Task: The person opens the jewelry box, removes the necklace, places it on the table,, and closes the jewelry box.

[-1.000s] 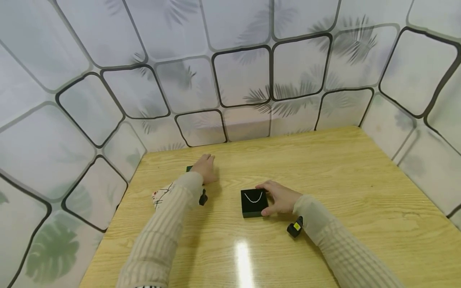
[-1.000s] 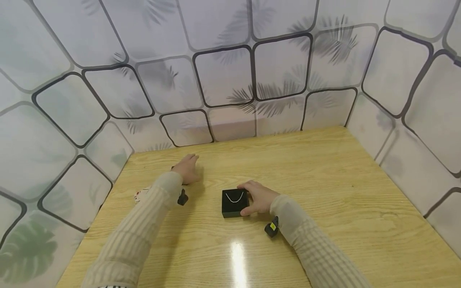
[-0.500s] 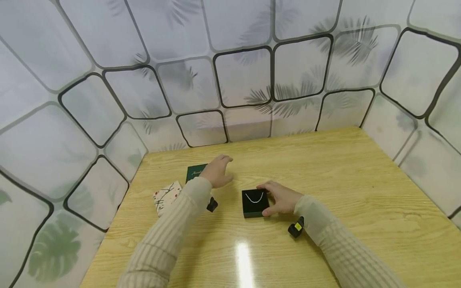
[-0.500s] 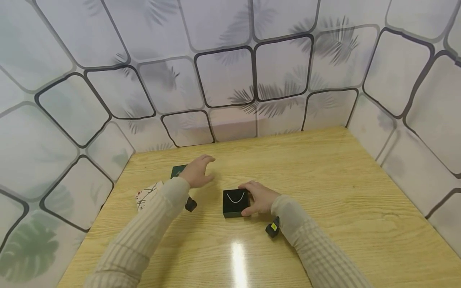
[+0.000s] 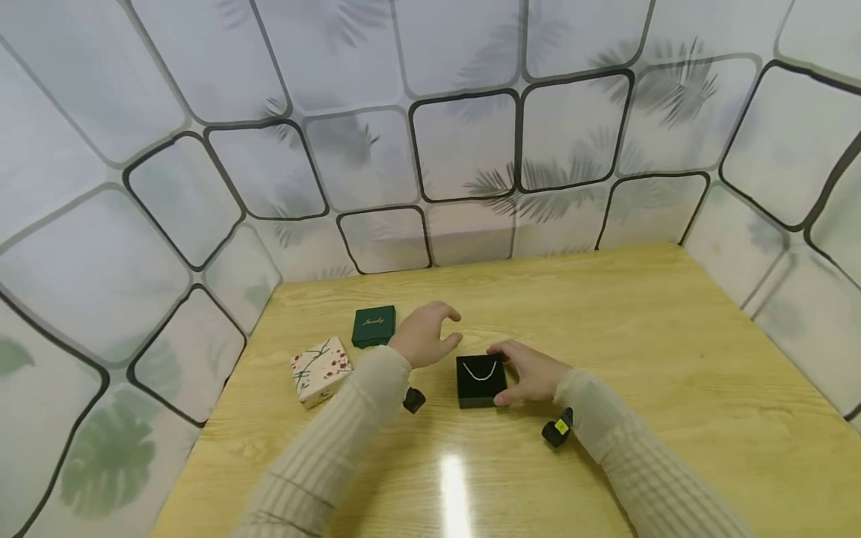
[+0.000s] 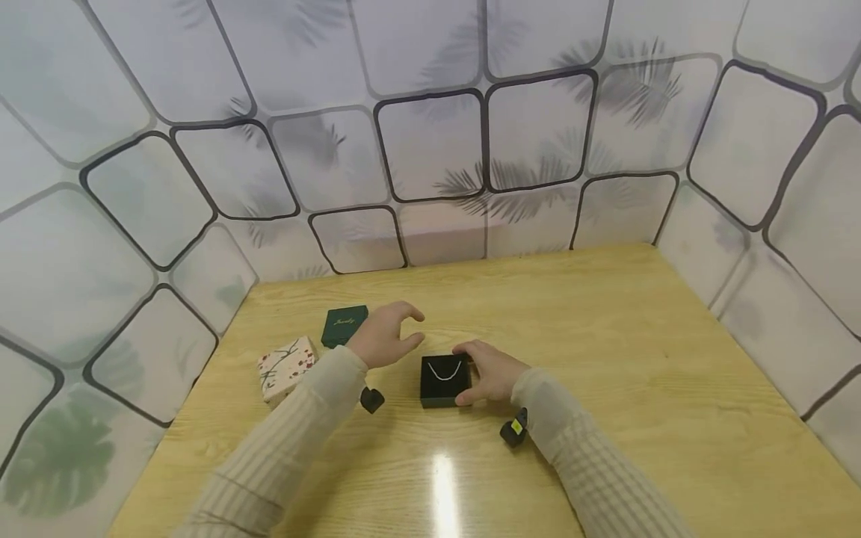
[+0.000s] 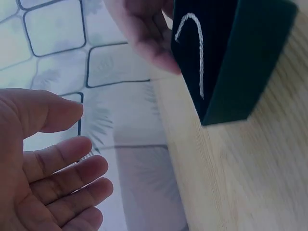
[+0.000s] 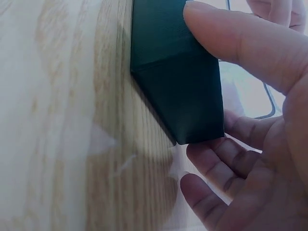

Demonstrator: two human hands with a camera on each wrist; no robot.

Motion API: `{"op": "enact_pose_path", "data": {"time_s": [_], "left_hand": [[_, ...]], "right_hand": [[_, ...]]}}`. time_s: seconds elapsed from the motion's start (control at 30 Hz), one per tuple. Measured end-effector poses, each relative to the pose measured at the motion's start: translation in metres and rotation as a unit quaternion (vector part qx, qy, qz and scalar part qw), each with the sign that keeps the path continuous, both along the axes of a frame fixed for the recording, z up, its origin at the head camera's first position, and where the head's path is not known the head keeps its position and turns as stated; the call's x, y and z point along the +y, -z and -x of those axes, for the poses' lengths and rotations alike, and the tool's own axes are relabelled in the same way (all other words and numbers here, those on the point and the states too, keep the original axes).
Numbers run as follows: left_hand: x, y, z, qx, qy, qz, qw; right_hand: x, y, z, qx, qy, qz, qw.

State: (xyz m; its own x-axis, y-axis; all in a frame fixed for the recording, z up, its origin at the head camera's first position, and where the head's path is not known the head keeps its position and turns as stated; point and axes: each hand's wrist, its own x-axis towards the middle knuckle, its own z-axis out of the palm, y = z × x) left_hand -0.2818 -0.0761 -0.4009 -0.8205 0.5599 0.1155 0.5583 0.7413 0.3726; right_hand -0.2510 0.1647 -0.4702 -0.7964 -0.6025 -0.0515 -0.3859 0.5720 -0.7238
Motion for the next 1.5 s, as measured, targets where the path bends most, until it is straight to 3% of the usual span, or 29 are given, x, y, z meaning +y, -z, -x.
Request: {"op": "enact_pose_path", "data": {"time_s": [0.27, 0.63, 0.87, 1.1, 1.5], "left_hand": [[0.018, 0.012, -0.015, -0.005, 0.047, 0.006, 0.9988], [0.035, 0.02, -0.03, 0.001, 0.067, 0.061, 0.9959], [0.039, 0.026, -0.029, 0.003, 0.066, 0.09, 0.9937], [0.043, 0.031, -0.03, 0.04, 0.059, 0.141, 0.9874], [0.048, 0.034, -0.028, 0.096, 0.084, 0.176, 0.9762]], "right_hand": [[0.003, 0.004, -0.002, -0.022, 0.009, 0.011, 0.9997], [0.004, 0.008, -0.001, -0.032, 0.016, 0.023, 0.9991], [0.004, 0.007, -0.001, -0.044, 0.013, 0.031, 0.9985], [0.003, 0.006, 0.0, -0.04, 0.007, 0.038, 0.9985], [0.001, 0.004, 0.001, -0.028, 0.003, 0.028, 0.9992]]}}
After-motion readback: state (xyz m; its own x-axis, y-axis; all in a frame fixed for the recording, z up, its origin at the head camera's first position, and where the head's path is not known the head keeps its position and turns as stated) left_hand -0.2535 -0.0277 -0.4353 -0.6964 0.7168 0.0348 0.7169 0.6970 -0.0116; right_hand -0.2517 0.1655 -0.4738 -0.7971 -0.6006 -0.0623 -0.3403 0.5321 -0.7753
